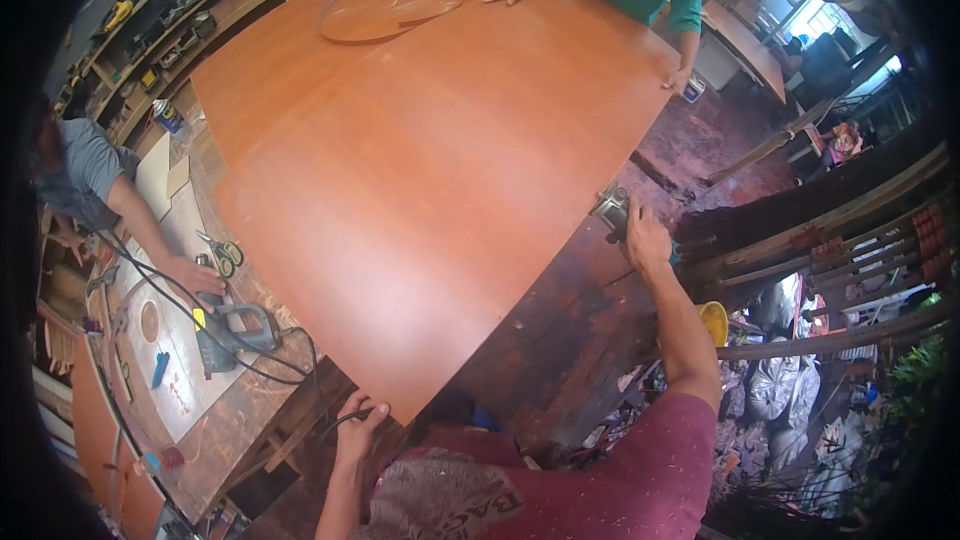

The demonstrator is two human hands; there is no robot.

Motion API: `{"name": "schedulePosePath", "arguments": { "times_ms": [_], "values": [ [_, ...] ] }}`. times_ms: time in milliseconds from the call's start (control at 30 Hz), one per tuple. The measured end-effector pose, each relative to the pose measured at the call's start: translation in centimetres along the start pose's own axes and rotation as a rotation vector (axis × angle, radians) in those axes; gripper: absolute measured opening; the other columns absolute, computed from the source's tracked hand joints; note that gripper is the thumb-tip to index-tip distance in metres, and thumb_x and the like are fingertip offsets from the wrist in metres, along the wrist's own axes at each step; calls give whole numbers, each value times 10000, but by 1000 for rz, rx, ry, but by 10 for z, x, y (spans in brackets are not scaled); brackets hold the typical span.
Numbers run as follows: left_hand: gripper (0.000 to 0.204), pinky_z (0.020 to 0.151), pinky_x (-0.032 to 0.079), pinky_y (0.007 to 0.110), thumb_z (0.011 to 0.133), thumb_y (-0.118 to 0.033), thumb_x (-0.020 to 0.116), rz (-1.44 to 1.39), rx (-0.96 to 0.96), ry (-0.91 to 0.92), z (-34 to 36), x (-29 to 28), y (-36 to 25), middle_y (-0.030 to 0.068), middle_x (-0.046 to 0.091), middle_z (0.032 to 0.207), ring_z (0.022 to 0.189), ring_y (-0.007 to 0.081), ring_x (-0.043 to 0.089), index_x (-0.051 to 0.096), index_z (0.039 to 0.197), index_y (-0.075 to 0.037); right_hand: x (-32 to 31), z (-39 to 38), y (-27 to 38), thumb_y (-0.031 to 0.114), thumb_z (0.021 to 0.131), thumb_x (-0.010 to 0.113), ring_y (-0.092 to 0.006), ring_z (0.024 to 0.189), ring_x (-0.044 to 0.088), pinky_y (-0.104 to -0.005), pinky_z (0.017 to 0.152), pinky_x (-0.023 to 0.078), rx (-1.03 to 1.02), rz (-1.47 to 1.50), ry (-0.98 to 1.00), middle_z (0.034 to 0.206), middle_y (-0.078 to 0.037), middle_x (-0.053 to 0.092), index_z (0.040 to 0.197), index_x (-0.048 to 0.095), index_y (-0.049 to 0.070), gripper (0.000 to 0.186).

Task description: The person trims the excess veneer from the edge of a large wooden board. The person first marks the edge and cuts a portion with scissors, then uses a palm router to flush-trim the veneer along the entire perimeter of the board while another person assists by holding the board steady.

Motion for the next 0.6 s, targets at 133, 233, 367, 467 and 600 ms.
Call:
{"name": "schedulePosePath", "arguments": {
  "times_ms": [133,233,367,467,600],
  "values": [
    [411,883,600,401,895,-18,782,-51,13,24,3,-6,8,149,744,1068,973,228,716,585,1252,34,-6,-14,12,166,749,812,-419,1025,677,-505,827,598,-16,7,-13,1161,-217,585,1514,324,76,912],
    [375,901,585,360,903,-11,770,-67,-28,42,2,-6,3,141,743,1063,970,208,711,599,1234,30,0,-22,14,160,776,786,-423,1024,676,-514,825,596,-19,5,-45,1156,-218,586,1508,329,74,867],
    [323,890,564,311,911,-18,764,10,12,71,11,-17,16,126,749,1036,956,167,702,625,1201,18,-4,-38,27,155,813,749,-424,1029,673,-520,821,594,-35,21,-36,1142,-222,585,1507,329,71,816],
    [304,846,552,289,909,-15,766,17,32,109,15,-19,17,104,753,1001,923,141,692,638,1184,11,-6,-46,34,174,821,751,-425,1021,672,-519,816,593,-43,17,-32,1137,-224,583,1503,337,66,805],
    [200,796,508,259,946,-72,742,101,-20,161,21,-23,7,58,753,960,884,111,670,687,1130,-19,3,-57,37,175,709,853,-402,1014,677,-484,810,603,-40,-1,-90,1159,-215,588,1517,303,45,985]
  ]
}}
Point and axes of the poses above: each hand's wrist, its own z-axis towards the middle knuckle, its own x-axis out of the palm, y = z × x, the point moved 1 cm from there along z, towards the middle knuckle
